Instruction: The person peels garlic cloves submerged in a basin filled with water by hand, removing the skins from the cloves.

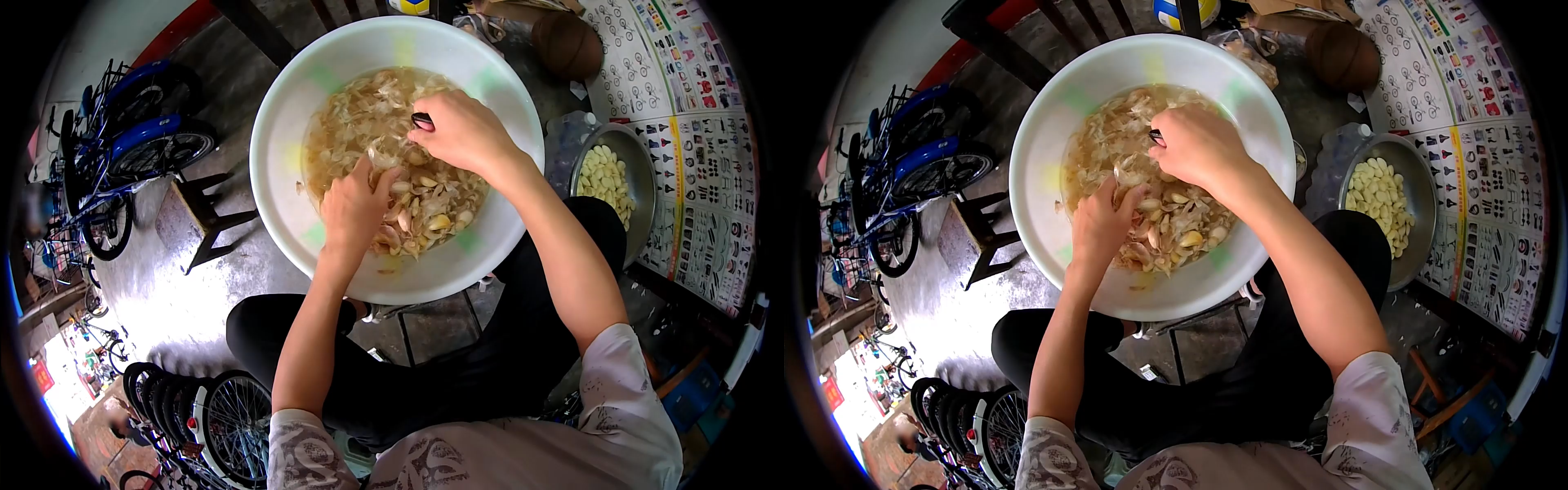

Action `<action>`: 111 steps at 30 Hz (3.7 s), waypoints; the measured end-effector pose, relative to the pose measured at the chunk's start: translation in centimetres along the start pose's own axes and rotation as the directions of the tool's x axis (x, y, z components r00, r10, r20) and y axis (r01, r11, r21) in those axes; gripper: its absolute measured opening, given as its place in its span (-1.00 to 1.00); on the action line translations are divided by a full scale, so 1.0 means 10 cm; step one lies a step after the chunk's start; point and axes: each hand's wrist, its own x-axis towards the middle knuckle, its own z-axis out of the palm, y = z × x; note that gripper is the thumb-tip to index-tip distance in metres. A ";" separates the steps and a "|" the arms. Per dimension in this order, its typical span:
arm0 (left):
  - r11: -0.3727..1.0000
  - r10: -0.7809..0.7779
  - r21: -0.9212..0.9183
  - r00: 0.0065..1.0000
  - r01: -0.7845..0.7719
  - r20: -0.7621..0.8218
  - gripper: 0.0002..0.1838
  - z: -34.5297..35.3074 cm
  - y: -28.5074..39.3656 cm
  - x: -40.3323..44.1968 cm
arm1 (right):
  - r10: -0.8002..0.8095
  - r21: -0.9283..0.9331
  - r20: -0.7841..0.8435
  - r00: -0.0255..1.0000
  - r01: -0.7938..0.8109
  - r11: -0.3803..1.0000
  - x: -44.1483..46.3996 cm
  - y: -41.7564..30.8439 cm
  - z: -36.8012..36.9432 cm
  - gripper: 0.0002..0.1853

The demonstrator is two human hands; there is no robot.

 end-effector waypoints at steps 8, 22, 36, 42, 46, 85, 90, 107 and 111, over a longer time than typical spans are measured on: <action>0.990 0.137 -0.075 0.961 -0.122 0.241 -0.52 -0.32 0.03 -0.08 | 0.098 -0.061 0.191 0.977 -0.088 0.994 0.00 -0.03 -0.03 -0.78; 0.989 0.148 -0.018 0.974 -0.147 0.171 -0.86 -0.55 -0.10 -0.09 | -0.120 0.288 0.160 0.980 0.070 0.955 0.08 0.05 0.06 -0.65; 0.993 0.121 -0.011 0.975 -0.121 0.186 -0.79 -0.55 -0.17 -0.06 | -0.091 0.530 0.067 0.994 0.042 0.847 0.18 0.10 0.18 -0.84; 0.959 0.160 -0.262 0.970 -0.109 0.181 -0.76 -0.56 -0.19 -0.04 | -0.036 0.624 0.045 0.998 0.000 0.782 0.13 -0.06 0.13 -0.65; 0.903 0.140 -0.428 0.974 -0.051 0.180 -0.65 -0.60 -0.06 -0.04 | -0.085 0.526 0.074 0.994 0.033 0.850 0.11 -0.03 0.19 -0.61; 0.954 0.248 -0.107 0.938 -0.281 -0.243 -0.78 -0.60 -0.14 0.06 | -0.240 0.605 0.200 0.950 0.073 0.792 -0.01 -0.14 0.20 -0.76; 0.856 0.245 -0.408 0.944 -0.318 -0.223 -0.83 -0.58 0.03 0.01 | -0.194 0.537 0.195 0.961 0.061 0.842 -0.02 -0.16 0.18 -0.76; 0.723 -0.080 -0.691 0.993 0.000 -0.084 -0.82 -0.57 0.05 0.00 | -0.239 0.621 0.021 0.971 0.174 0.764 -0.02 -0.17 0.34 -0.70; 0.689 -0.075 -0.725 0.995 0.008 -0.060 -0.81 -0.55 0.01 0.00 | -0.156 0.680 0.096 0.983 0.050 0.732 -0.02 -0.20 0.33 -0.70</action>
